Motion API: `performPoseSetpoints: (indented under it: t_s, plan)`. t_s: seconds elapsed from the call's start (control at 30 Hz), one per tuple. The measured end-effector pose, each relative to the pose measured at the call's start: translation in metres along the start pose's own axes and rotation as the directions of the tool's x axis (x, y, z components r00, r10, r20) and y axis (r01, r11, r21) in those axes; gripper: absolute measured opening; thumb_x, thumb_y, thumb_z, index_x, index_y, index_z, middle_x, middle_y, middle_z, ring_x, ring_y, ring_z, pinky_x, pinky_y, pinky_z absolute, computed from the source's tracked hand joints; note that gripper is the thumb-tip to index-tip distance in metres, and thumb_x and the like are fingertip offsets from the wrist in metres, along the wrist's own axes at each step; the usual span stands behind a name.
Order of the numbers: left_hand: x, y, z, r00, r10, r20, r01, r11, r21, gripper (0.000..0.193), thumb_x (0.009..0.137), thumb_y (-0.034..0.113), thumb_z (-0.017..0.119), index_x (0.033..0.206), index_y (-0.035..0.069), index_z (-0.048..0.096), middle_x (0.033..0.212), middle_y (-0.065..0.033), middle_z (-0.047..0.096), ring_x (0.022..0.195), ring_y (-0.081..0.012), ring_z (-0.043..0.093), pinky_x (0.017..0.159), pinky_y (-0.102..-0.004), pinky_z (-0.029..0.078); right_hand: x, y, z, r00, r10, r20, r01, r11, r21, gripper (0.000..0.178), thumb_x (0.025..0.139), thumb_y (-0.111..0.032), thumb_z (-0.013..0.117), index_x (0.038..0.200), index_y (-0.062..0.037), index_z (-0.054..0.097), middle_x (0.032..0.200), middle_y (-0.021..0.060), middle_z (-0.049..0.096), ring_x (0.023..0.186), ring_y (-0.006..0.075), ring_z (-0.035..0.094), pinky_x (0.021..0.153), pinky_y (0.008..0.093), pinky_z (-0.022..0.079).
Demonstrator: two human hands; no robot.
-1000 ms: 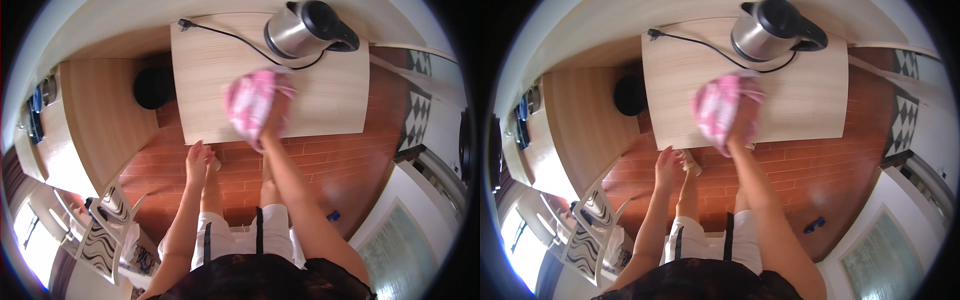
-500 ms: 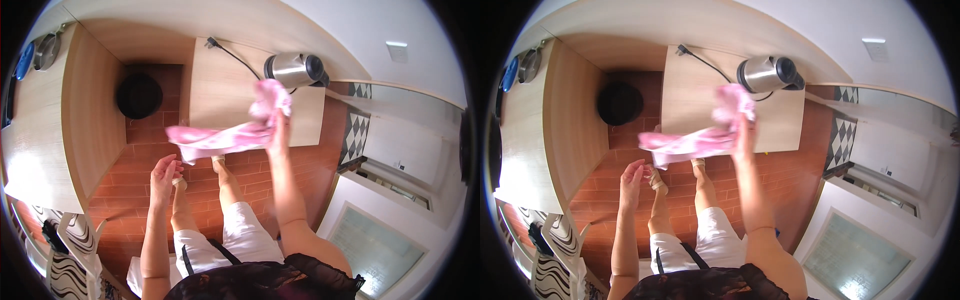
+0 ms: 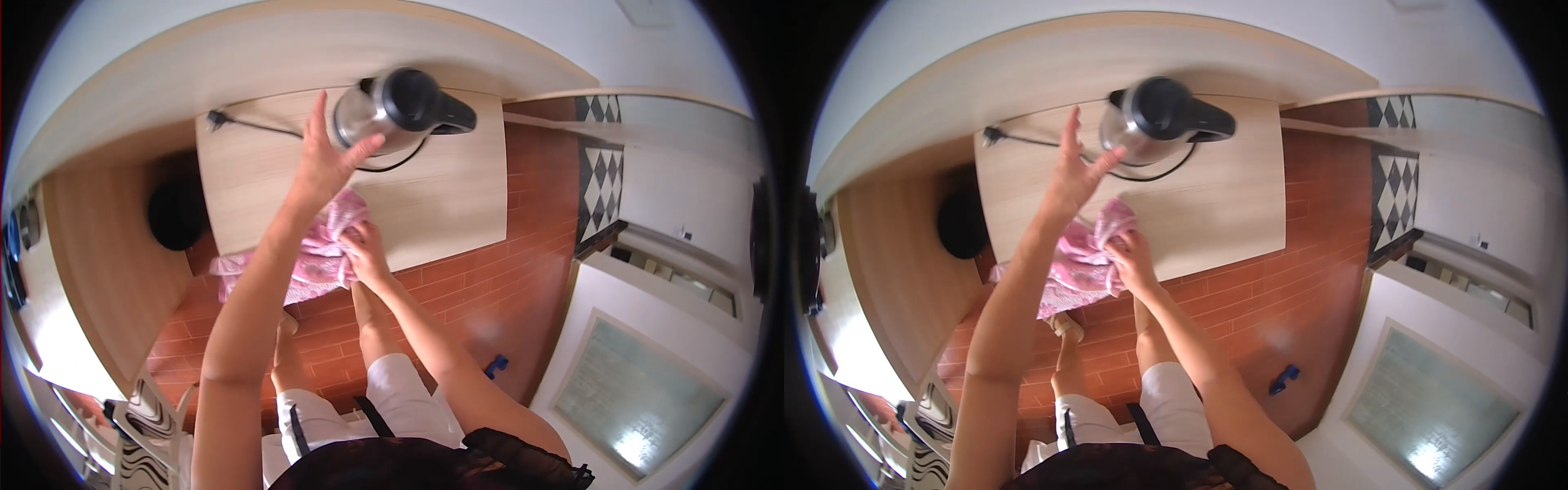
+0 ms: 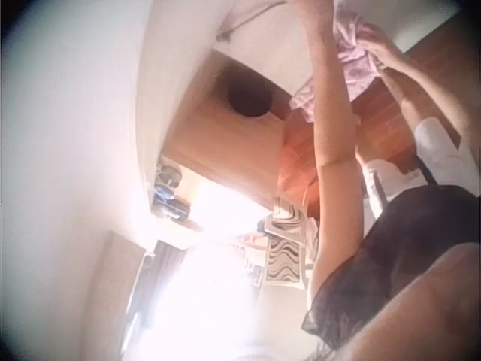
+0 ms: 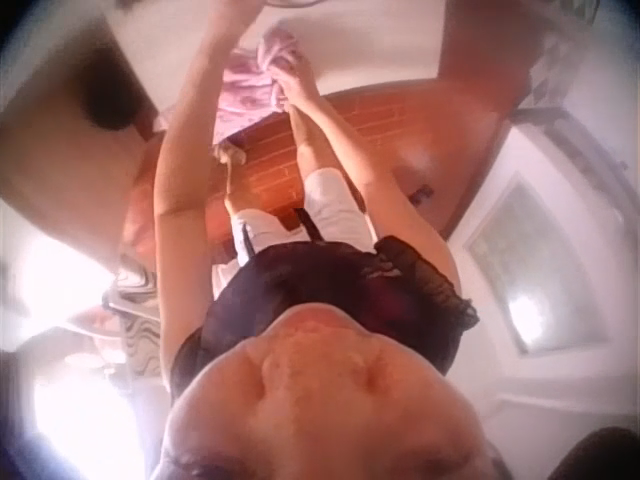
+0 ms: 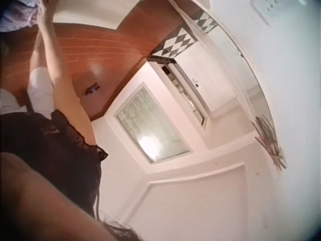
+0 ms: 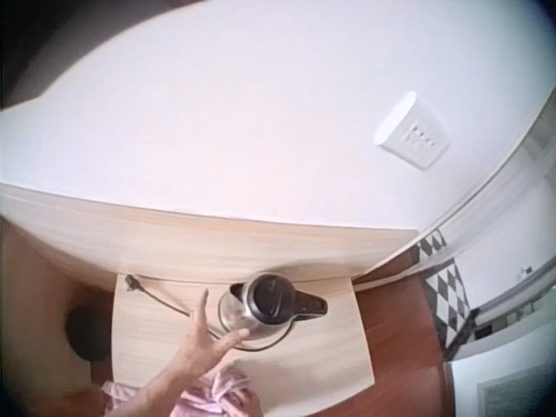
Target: The person wipes a desk, a nightstand, a small round table, a window sill, and a chair seat by hand with a cloth, and then picks up a pair of slippers to place them in a shelf.
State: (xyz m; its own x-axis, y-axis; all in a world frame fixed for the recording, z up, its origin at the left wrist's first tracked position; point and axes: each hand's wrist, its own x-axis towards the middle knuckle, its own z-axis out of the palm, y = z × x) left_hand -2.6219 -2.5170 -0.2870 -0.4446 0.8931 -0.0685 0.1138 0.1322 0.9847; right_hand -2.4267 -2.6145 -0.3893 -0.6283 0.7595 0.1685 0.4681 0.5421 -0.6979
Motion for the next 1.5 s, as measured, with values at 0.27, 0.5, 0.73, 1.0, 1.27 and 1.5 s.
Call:
performPoseSetpoints:
  t_s: [0.27, 0.5, 0.73, 1.0, 1.27, 1.5]
  plan:
    - [0.030, -0.006, 0.025, 0.901, -0.399, 0.171, 0.432, 0.862, -0.267, 0.076, 0.090, 0.059, 0.040, 0.147, 0.021, 0.006, 0.151, -0.0107, 0.010, 0.137, -0.0317, 0.018, 0.104, -0.0563, 0.020, 0.094, 0.218, -0.217, 0.817, 0.271, -0.510, -0.308, 0.951, 0.011, 0.050, 0.088, -0.010, 0.056, 0.134, -0.0065, 0.037, 0.123, 0.0157, 0.046, 0.109, 0.0281, 0.050, 0.088, 0.0386, 0.045]
    - [0.031, -0.060, 0.033, 0.813, -0.386, 0.437, 0.559, 0.727, -0.398, 0.080, 0.084, 0.070, 0.032, 0.141, 0.014, 0.025, 0.144, -0.0045, 0.031, 0.132, -0.0244, 0.029, 0.103, -0.0530, 0.028, 0.172, 0.266, -0.197, 0.931, 0.007, -0.364, -0.233, 0.778, -0.583, 0.039, 0.080, -0.024, 0.059, 0.117, -0.0125, 0.055, 0.118, 0.0223, 0.047, 0.109, 0.0462, 0.043, 0.093, 0.0537, 0.037]
    - [0.028, -0.056, 0.096, 0.871, -0.367, 0.325, 0.489, 0.698, -0.523, 0.066, 0.094, 0.052, 0.040, 0.145, 0.021, 0.013, 0.140, -0.0055, 0.036, 0.124, -0.0200, 0.037, 0.093, -0.0481, 0.037, 0.016, 0.198, -0.175, 0.852, 0.411, -0.324, -0.523, 0.680, -0.514, 0.048, 0.086, -0.029, 0.055, 0.130, -0.0093, 0.047, 0.141, 0.0251, 0.029, 0.127, 0.0480, 0.028, 0.102, 0.0567, 0.026]
    - [0.037, -0.064, 0.110, 0.998, 0.017, 0.056, -0.036, 0.935, 0.352, 0.077, 0.081, 0.046, 0.064, 0.141, 0.013, 0.030, 0.135, -0.0191, 0.040, 0.125, -0.0358, 0.035, 0.098, -0.0523, 0.033, -0.014, 0.125, -0.099, 0.868, 0.413, -0.277, -0.497, 0.740, -0.453, 0.059, 0.078, -0.016, 0.061, 0.133, -0.0108, 0.043, 0.139, 0.0257, 0.029, 0.127, 0.0488, 0.026, 0.101, 0.0571, 0.024]
    - [0.031, -0.065, -0.013, 0.944, 0.100, 0.313, -0.322, 0.469, 0.822, 0.009, 0.073, 0.007, 0.058, 0.081, 0.011, 0.060, 0.081, -0.0049, 0.058, 0.082, -0.0224, 0.059, 0.075, -0.0370, 0.042, 0.040, 0.026, -0.006, 0.962, 0.070, 0.264, 0.038, 0.923, -0.383, 0.051, 0.071, -0.018, 0.067, 0.121, -0.0152, 0.055, 0.129, 0.0236, 0.039, 0.116, 0.0493, 0.037, 0.099, 0.0598, 0.030]
    - [-0.011, 0.056, 0.031, 0.843, 0.262, 0.469, -0.535, 0.502, 0.680, 0.009, 0.067, 0.007, 0.059, 0.076, 0.007, 0.058, 0.070, -0.0064, 0.058, 0.071, -0.0202, 0.058, 0.071, -0.0325, 0.042, 0.217, -0.016, 0.083, 0.947, 0.087, -0.310, -0.233, 0.849, -0.474, 0.037, 0.086, -0.020, 0.051, 0.121, -0.0062, 0.050, 0.126, 0.0232, 0.043, 0.113, 0.0411, 0.042, 0.093, 0.0554, 0.033]
